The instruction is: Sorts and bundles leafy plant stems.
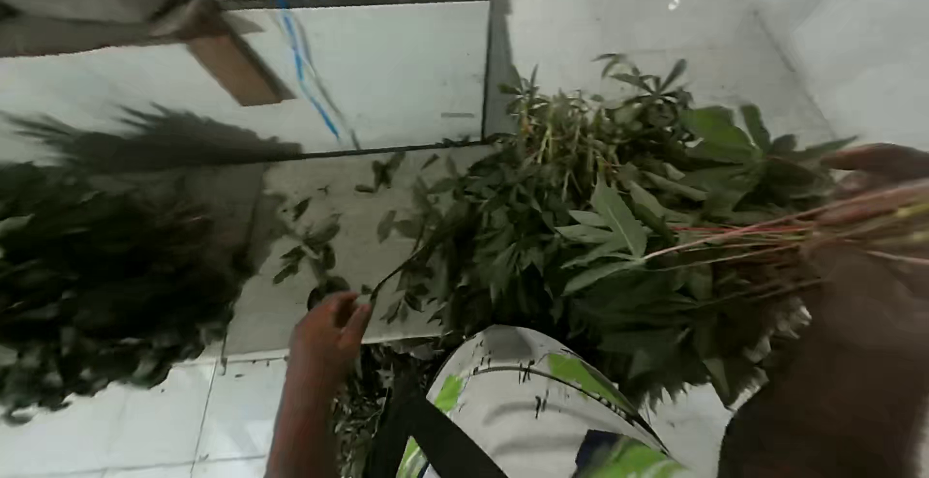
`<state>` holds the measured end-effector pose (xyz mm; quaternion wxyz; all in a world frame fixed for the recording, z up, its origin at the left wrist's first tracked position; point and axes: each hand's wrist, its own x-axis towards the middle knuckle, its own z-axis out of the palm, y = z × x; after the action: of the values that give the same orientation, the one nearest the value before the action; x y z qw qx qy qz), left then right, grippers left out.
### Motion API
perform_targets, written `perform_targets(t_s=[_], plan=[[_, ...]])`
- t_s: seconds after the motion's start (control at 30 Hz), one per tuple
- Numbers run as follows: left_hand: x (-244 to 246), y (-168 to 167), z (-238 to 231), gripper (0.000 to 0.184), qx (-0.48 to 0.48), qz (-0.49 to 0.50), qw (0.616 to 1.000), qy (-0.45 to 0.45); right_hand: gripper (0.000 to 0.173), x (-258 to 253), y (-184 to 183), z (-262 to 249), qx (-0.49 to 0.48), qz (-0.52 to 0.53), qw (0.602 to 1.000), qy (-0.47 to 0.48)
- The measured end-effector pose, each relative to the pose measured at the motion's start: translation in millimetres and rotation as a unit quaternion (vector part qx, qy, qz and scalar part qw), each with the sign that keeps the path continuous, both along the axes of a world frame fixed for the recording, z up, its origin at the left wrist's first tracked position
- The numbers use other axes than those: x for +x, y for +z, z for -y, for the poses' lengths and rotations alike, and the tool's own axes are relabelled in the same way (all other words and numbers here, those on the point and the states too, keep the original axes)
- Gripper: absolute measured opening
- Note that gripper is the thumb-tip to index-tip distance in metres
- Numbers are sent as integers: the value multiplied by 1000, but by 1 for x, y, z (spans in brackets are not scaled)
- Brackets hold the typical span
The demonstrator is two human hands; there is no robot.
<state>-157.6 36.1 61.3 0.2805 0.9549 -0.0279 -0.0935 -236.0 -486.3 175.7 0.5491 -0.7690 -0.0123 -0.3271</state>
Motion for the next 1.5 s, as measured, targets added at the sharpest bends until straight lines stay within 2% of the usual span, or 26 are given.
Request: perform_targets(t_s=[0.03, 0.1, 0.2, 0.27, 0.33, 0.43, 0.53, 0.6, 0.67, 0.77, 0.83, 0.9, 1.0, 1.03, 1.1, 1.17, 1.23, 1.3, 1.33, 1.37, 1.43, 1.47, 1.5], plan=[[22, 5, 31, 40, -26, 32, 998, -41, 62, -12, 2, 0, 13, 1, 999, -39], [58, 7, 87, 35, -56, 55, 991, -107, 49, -37, 0, 9, 43, 23, 996, -73], [103, 7, 166, 31, -68, 73, 978, -183, 22, -86, -18, 37, 84, 49, 991, -93], [130, 6, 219, 33, -97, 71, 971, -208, 12, -115, -27, 54, 105, 68, 989, -72], [154, -5, 271, 29, -154, 81, 956, -235, 9, -140, -31, 60, 113, 72, 987, -84], [180, -17, 347, 28, -212, 34, 937, -274, 20, -172, -37, 65, 136, 55, 986, -79], [188, -23, 414, 35, -243, -111, 935, -231, 31, -195, -39, 66, 135, 22, 988, -77], [190, -32, 447, 42, -299, -239, 915, -128, 29, -206, -43, 69, 132, 7, 988, -85], [191, -43, 465, 49, -312, -301, 900, -51, 29, -216, -47, 72, 136, 1, 986, -92], [186, -37, 470, 57, -276, -280, 918, -53, 28, -224, -50, 75, 153, -3, 981, -117], [179, -22, 461, 56, -257, -230, 933, -104, 28, -224, -55, 77, 162, -4, 977, -138], [172, -5, 446, 47, -228, -174, 943, -168, 29, -220, -58, 78, 175, -3, 973, -150], [159, 41, 419, 40, -191, -94, 943, -256, 33, -207, -60, 81, 168, -9, 975, -148], [155, 61, 408, 35, -225, -82, 931, -275, 33, -202, -58, 81, 164, -12, 976, -143], [148, 106, 382, 22, -370, -76, 875, -302, 32, -191, -54, 81, 155, -17, 979, -135], [152, 151, 349, 18, -509, -42, 806, -298, 31, -181, -47, 77, 155, -19, 978, -141], [167, 183, 309, 22, -629, 8, 728, -273, 34, -175, -47, 77, 164, -9, 976, -142], [179, 191, 269, 30, -715, 46, 660, -225, 38, -168, -47, 76, 173, 5, 977, -125], [181, 184, 252, 28, -720, 62, 661, -200, 40, -163, -46, 76, 171, 9, 979, -111], [181, 170, 238, 23, -687, 73, 703, -171, 42, -158, -46, 75, 163, 9, 982, -94], [175, 131, 217, 19, -554, 47, 827, -82, 44, -148, -43, 66, 151, -5, 984, -96], [173, 108, 207, 29, -466, 12, 884, -40, 42, -143, -37, 55, 159, -18, 980, -118], [172, 88, 197, 37, -386, -22, 922, -8, 38, -138, -28, 42, 171, -37, 974, -141]])
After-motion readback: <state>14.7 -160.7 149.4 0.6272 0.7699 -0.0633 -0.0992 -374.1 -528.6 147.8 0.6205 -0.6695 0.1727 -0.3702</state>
